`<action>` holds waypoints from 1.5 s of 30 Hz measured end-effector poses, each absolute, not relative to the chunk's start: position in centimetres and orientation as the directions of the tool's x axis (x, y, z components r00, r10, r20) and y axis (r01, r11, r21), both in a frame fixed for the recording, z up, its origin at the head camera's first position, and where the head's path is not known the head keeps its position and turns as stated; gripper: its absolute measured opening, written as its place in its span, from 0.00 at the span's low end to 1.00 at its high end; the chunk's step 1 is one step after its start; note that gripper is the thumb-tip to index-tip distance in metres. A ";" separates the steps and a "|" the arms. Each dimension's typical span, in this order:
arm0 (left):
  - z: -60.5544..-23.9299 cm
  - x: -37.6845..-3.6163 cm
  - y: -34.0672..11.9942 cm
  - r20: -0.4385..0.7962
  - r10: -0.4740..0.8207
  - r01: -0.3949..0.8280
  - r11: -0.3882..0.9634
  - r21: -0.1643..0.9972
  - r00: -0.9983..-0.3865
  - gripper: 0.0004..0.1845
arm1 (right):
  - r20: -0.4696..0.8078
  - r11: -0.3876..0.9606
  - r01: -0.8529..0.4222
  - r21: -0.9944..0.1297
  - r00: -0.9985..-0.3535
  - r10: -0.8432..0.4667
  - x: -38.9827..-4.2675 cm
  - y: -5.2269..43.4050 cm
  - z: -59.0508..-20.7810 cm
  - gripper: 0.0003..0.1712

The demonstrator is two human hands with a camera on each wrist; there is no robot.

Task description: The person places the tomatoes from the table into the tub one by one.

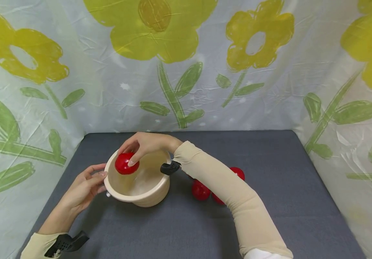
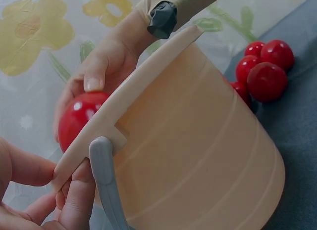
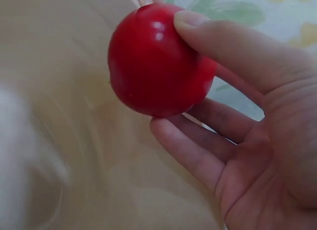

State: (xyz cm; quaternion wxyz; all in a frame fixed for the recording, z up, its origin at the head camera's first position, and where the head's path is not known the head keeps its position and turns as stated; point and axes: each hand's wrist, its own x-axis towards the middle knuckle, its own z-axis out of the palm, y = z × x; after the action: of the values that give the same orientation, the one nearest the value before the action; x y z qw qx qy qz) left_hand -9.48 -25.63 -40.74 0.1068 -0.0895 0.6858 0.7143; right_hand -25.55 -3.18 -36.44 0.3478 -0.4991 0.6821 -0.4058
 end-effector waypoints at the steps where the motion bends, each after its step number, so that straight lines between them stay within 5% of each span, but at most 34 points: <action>1: -40.7 -9.5 -25.6 -0.275 0.029 -0.276 -0.035 0.961 -0.961 0.21 | -0.081 0.180 -0.387 -0.904 -0.259 -0.963 -25.5 -3.4 -36.6 0.28; 16: -40.9 -9.5 -25.6 -0.273 0.025 -0.273 -0.036 0.961 -0.962 0.19 | -0.165 0.254 -0.406 -0.878 -0.242 -0.956 -25.0 -5.3 -38.9 0.24; 24: -41.0 -9.6 -25.4 -0.262 0.024 -0.263 -0.045 0.964 -0.965 0.18 | -0.152 0.251 -0.352 -0.901 -0.286 -0.946 -24.8 -5.2 -39.0 0.16; 37: -41.2 -9.6 -25.3 -0.247 0.031 -0.249 -0.076 0.966 -0.969 0.15 | -0.127 0.213 -0.282 -0.935 -0.295 -0.947 -24.4 -4.4 -38.0 0.21; 45: -41.0 -9.6 -25.4 -0.261 0.021 -0.261 -0.047 0.964 -0.965 0.17 | -0.014 0.120 -0.375 -0.919 -0.274 -0.962 -25.8 -2.6 -35.2 0.24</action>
State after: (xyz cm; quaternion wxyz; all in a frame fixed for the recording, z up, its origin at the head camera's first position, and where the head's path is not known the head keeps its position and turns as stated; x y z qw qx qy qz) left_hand -9.56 -25.41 -41.04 0.0982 -0.0880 0.6833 0.7182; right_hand -25.81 -2.59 -35.17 0.3365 -0.5000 0.6684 -0.4359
